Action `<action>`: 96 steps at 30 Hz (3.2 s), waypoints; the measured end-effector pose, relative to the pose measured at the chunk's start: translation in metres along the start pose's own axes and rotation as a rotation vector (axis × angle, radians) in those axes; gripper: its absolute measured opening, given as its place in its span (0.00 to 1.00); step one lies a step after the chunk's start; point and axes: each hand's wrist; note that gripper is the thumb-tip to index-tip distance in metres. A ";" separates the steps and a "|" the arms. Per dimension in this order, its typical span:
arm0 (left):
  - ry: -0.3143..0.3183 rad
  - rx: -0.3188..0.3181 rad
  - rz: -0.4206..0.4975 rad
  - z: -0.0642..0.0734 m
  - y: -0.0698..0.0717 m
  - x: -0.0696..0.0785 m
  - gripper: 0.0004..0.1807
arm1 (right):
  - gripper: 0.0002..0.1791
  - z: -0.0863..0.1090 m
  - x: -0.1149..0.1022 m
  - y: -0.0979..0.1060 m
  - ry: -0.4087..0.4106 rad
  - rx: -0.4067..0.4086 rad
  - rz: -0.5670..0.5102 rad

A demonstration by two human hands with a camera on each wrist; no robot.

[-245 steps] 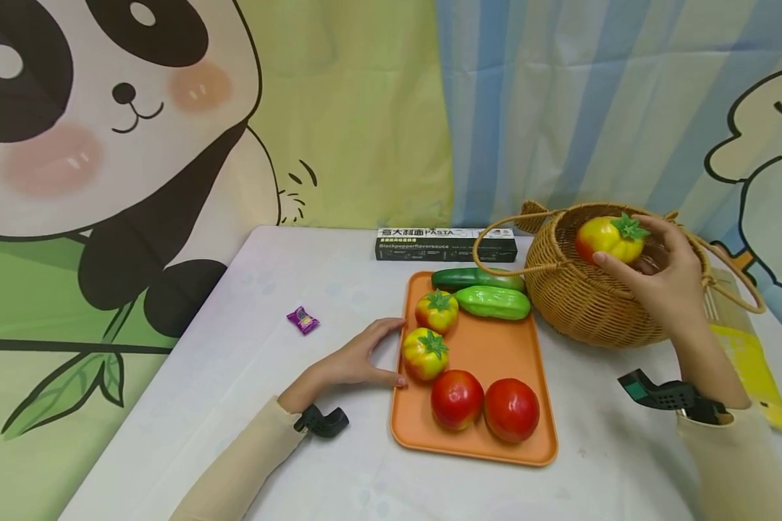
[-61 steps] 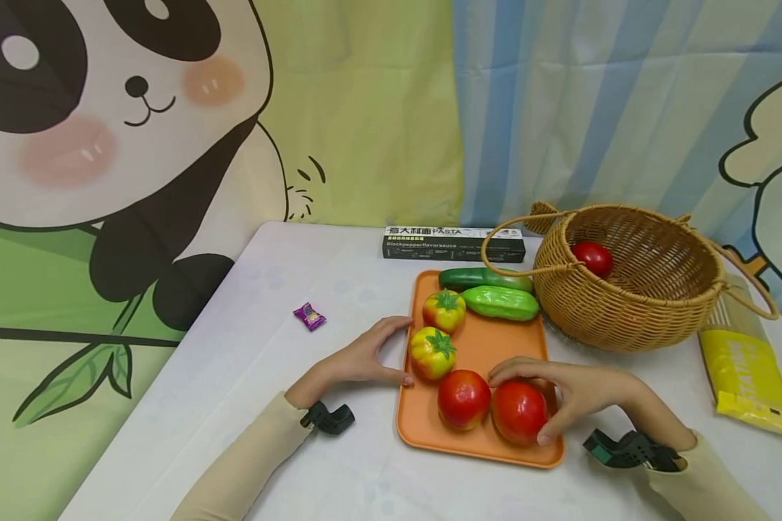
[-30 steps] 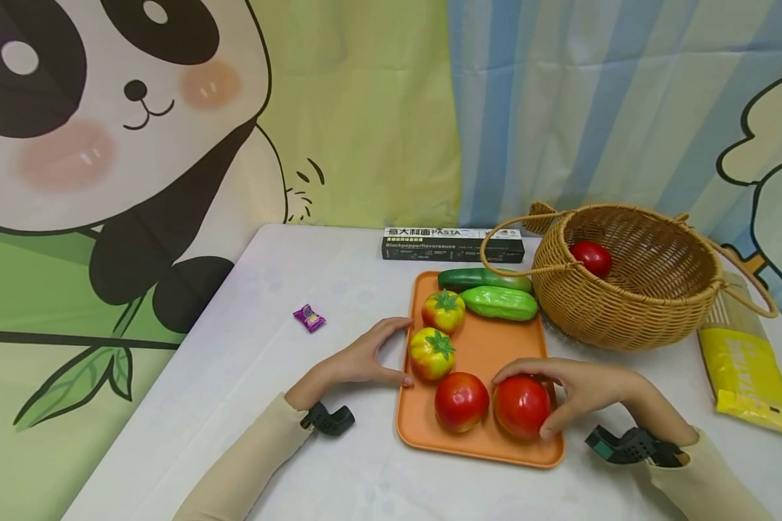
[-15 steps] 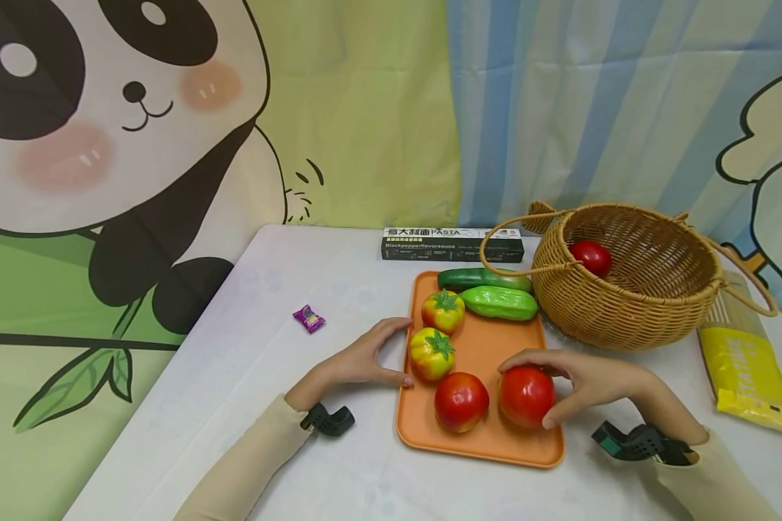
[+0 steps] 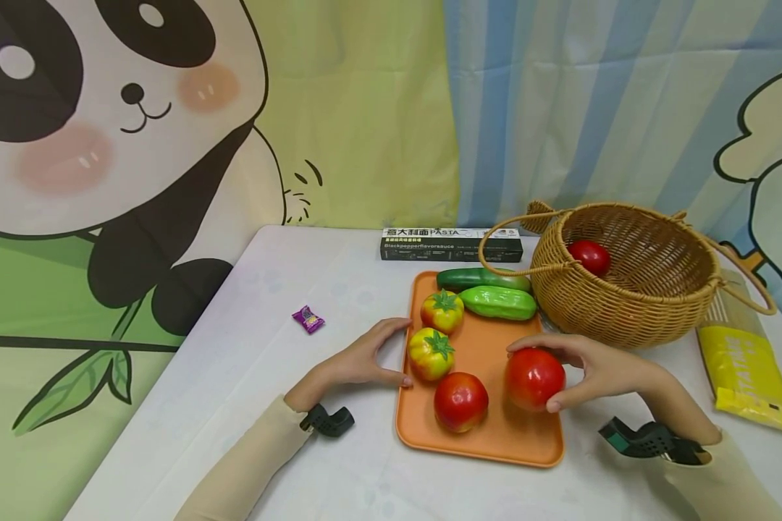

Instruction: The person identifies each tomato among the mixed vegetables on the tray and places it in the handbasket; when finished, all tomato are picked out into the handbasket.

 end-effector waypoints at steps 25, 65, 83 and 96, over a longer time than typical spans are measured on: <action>-0.006 0.002 0.000 0.004 0.002 -0.002 0.53 | 0.41 0.010 -0.014 0.021 0.001 0.189 -0.020; -0.004 0.004 -0.008 -0.001 0.001 -0.002 0.53 | 0.47 0.013 -0.039 0.072 -0.040 0.582 0.133; 0.008 -0.002 0.000 0.000 0.000 -0.001 0.52 | 0.40 0.015 -0.022 0.095 -0.252 0.757 0.045; 0.015 0.002 0.000 0.000 -0.001 0.001 0.53 | 0.41 0.011 -0.007 0.110 -0.557 0.803 0.117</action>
Point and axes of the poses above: each hand's wrist, its own z-axis away from the middle knuckle, its own y-axis out of the back of the hand, x = y × z, and after that the axes turned 15 degrees about -y, right-handed
